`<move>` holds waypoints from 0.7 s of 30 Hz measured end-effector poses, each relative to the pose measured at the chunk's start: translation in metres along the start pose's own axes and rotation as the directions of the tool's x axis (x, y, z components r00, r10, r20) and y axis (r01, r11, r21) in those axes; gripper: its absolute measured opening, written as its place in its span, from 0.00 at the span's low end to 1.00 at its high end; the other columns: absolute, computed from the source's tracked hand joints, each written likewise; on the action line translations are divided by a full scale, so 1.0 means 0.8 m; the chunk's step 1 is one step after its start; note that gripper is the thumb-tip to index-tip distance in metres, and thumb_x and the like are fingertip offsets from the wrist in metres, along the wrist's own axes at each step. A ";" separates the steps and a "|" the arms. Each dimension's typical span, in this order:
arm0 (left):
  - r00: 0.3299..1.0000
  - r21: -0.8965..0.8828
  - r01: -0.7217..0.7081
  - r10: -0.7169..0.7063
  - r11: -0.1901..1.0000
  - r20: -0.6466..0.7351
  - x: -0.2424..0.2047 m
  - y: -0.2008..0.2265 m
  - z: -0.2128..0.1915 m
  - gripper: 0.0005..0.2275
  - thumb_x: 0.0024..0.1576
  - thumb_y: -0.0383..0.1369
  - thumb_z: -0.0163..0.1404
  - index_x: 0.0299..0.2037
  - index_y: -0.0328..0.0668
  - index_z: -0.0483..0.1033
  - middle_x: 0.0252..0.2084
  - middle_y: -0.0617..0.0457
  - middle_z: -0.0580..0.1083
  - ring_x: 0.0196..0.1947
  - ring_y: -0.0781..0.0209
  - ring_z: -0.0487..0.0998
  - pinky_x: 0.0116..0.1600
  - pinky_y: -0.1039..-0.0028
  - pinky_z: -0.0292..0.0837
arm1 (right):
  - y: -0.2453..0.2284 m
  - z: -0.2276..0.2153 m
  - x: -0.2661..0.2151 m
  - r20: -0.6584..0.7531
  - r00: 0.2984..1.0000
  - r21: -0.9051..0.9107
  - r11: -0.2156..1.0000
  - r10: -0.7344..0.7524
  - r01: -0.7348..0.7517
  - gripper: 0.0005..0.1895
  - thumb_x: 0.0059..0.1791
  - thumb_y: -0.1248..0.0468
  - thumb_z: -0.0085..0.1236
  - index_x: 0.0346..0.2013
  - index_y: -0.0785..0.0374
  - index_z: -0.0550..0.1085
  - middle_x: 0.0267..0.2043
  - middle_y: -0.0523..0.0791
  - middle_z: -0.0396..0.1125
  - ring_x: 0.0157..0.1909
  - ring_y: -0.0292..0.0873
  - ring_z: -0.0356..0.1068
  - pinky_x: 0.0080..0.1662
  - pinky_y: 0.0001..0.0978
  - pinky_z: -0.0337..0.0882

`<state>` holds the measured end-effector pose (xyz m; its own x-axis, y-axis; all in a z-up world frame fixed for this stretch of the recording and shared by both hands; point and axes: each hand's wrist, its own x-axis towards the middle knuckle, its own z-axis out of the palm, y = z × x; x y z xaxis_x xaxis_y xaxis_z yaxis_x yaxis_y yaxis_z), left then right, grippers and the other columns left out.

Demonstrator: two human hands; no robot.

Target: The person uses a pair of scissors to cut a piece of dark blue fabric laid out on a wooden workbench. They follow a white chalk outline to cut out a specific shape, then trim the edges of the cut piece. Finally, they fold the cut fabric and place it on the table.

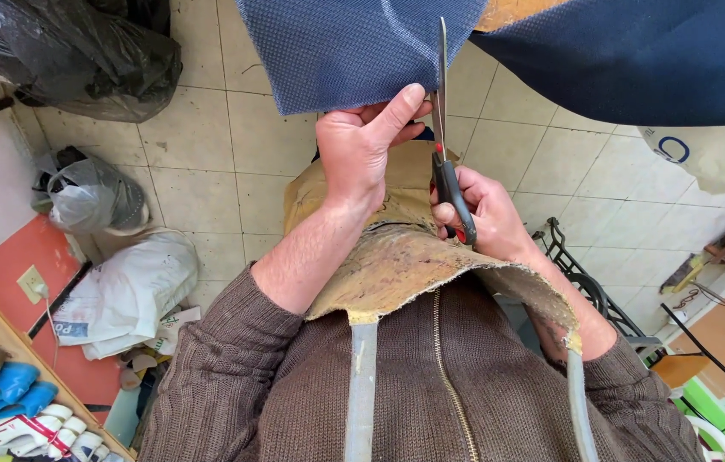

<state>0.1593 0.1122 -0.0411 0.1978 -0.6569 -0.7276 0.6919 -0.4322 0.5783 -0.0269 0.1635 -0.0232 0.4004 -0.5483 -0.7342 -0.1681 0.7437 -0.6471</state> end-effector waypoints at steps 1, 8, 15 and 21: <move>1.000 0.000 0.001 -0.001 1.000 -0.001 0.000 0.000 0.000 0.08 0.48 0.28 0.65 0.34 0.30 0.83 0.33 0.44 0.82 0.32 0.53 0.86 0.32 0.73 0.85 | 0.001 -0.001 0.001 0.000 1.000 0.000 1.000 0.001 -0.001 0.20 0.48 0.51 0.62 0.41 0.64 0.68 0.28 0.43 0.64 0.25 0.38 0.68 0.31 0.27 0.71; 1.000 0.027 0.018 -0.018 0.999 0.006 -0.002 0.004 0.001 0.09 0.49 0.29 0.64 0.36 0.30 0.83 0.36 0.41 0.83 0.32 0.54 0.87 0.33 0.74 0.85 | -0.001 -0.001 0.000 0.007 1.000 -0.005 1.000 -0.027 0.027 0.20 0.49 0.51 0.62 0.41 0.64 0.68 0.28 0.43 0.64 0.24 0.38 0.68 0.31 0.27 0.73; 1.000 0.020 0.029 -0.029 0.999 0.005 -0.002 0.000 0.000 0.09 0.49 0.29 0.64 0.36 0.31 0.83 0.36 0.44 0.83 0.33 0.54 0.87 0.32 0.75 0.84 | 0.003 0.002 -0.002 -0.039 0.999 -0.018 1.000 -0.014 0.013 0.17 0.50 0.54 0.61 0.40 0.64 0.68 0.29 0.43 0.64 0.24 0.38 0.68 0.29 0.28 0.72; 0.998 0.043 0.039 -0.037 0.998 -0.047 -0.004 0.004 0.009 0.10 0.45 0.30 0.66 0.33 0.30 0.83 0.33 0.42 0.83 0.30 0.56 0.86 0.29 0.75 0.84 | 0.002 0.002 -0.002 -0.062 0.998 -0.079 0.997 -0.009 0.004 0.19 0.49 0.52 0.61 0.40 0.65 0.68 0.31 0.44 0.65 0.24 0.38 0.70 0.29 0.27 0.74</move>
<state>0.1562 0.1088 -0.0341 0.2043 -0.6109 -0.7649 0.6686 -0.4836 0.5649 -0.0262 0.1665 -0.0226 0.3450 -0.5775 -0.7400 -0.2374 0.7090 -0.6640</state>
